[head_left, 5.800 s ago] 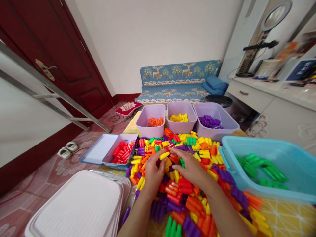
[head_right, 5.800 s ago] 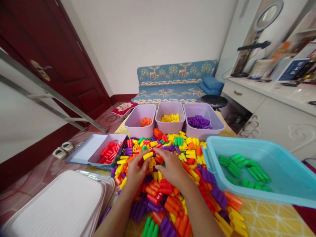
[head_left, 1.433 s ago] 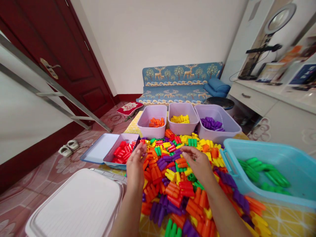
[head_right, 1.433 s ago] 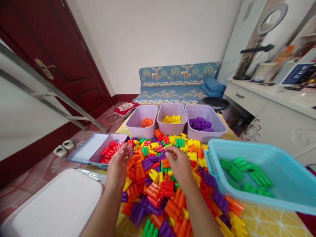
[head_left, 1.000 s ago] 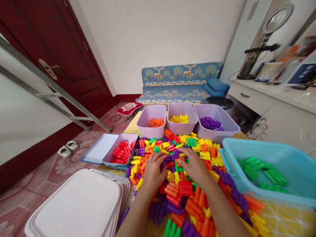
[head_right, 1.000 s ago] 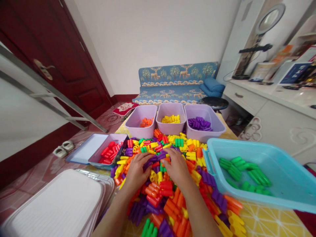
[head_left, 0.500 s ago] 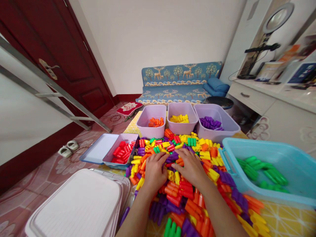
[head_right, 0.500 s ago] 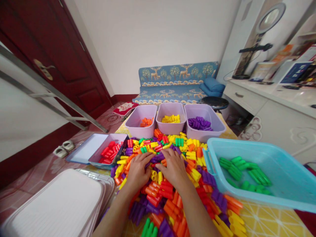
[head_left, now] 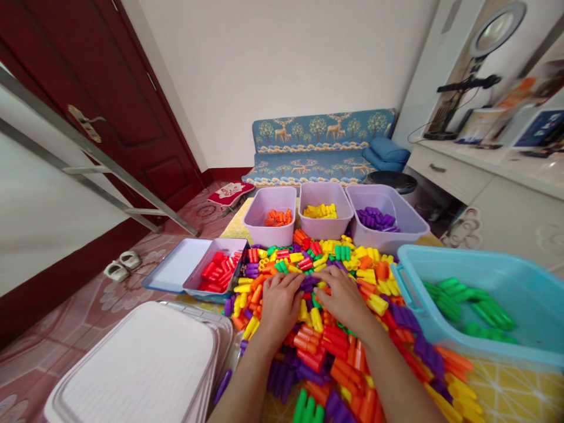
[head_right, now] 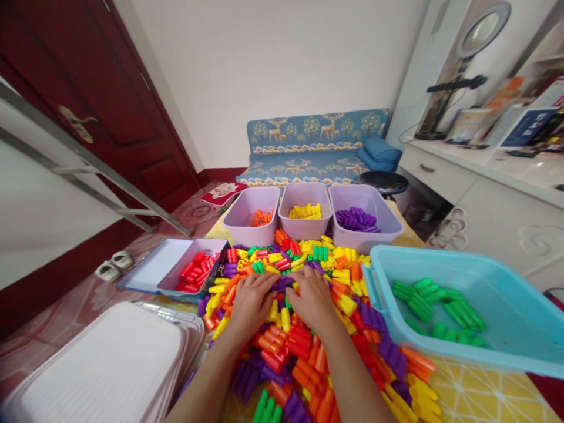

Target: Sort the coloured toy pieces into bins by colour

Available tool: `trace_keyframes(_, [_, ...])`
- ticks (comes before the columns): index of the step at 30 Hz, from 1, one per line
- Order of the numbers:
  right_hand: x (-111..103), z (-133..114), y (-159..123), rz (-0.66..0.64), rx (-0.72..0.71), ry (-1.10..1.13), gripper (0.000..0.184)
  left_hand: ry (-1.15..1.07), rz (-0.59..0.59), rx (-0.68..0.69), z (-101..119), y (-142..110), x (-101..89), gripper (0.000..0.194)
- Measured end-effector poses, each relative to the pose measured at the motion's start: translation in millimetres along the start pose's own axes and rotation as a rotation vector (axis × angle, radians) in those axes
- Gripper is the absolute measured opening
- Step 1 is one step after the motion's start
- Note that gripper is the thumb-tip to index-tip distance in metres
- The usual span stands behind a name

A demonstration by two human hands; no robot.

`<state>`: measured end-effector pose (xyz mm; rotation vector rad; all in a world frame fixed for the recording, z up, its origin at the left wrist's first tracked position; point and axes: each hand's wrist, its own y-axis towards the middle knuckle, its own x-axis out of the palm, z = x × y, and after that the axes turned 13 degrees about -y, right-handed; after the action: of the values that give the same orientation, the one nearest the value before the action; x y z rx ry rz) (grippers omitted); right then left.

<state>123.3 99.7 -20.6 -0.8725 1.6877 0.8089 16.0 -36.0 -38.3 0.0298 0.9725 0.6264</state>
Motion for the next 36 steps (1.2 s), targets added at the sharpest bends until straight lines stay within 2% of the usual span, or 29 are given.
trace_keyframes(5, [1, 0, -1, -0.034, -0.017, 0.036, 0.05, -0.033, -0.007, -0.001, 1, 0, -0.8, 0.043])
trace_keyframes(11, [4, 4, 1, 0.042, -0.028, 0.121, 0.061, -0.079, 0.032, -0.015, 0, -1, -0.5, 0.045])
trace_keyframes(16, [4, 1, 0, 0.074, -0.062, 0.183, 0.05, -0.111, 0.049, -0.022, -2, -1, 0.4, 0.046])
trace_keyframes(22, [0, -2, 1, 0.144, -0.088, 0.266, 0.017, -0.152, 0.079, 0.089, -2, -4, 2.5, 0.044])
trace_keyframes(26, [-3, -2, 2, 0.25, -0.014, 0.46, 0.016, -0.142, 0.105, 0.085, -2, -4, 3.1, 0.04])
trace_keyframes(28, [-6, 0, 1, 0.274, 0.028, 0.584, 0.021, -0.139, 0.113, 0.067, -3, -3, 3.2, 0.036])
trace_keyframes(30, [-10, 3, 0, 0.213, 0.017, 0.678, 0.03, -0.144, 0.119, 0.056, -3, -3, 3.5, 0.033])
trace_keyframes(32, [-14, 10, -2, 0.094, -0.031, 0.688, 0.033, -0.149, 0.127, 0.055, -4, -2, 4.4, 0.033])
trace_keyframes(34, [-20, 20, -5, -0.02, -0.06, 0.621, 0.027, -0.152, 0.133, 0.063, -5, -2, 5.7, 0.033])
trace_keyframes(36, [-27, 31, -7, -0.078, -0.05, 0.581, 0.021, -0.152, 0.138, 0.073, -6, -2, 7.0, 0.033])
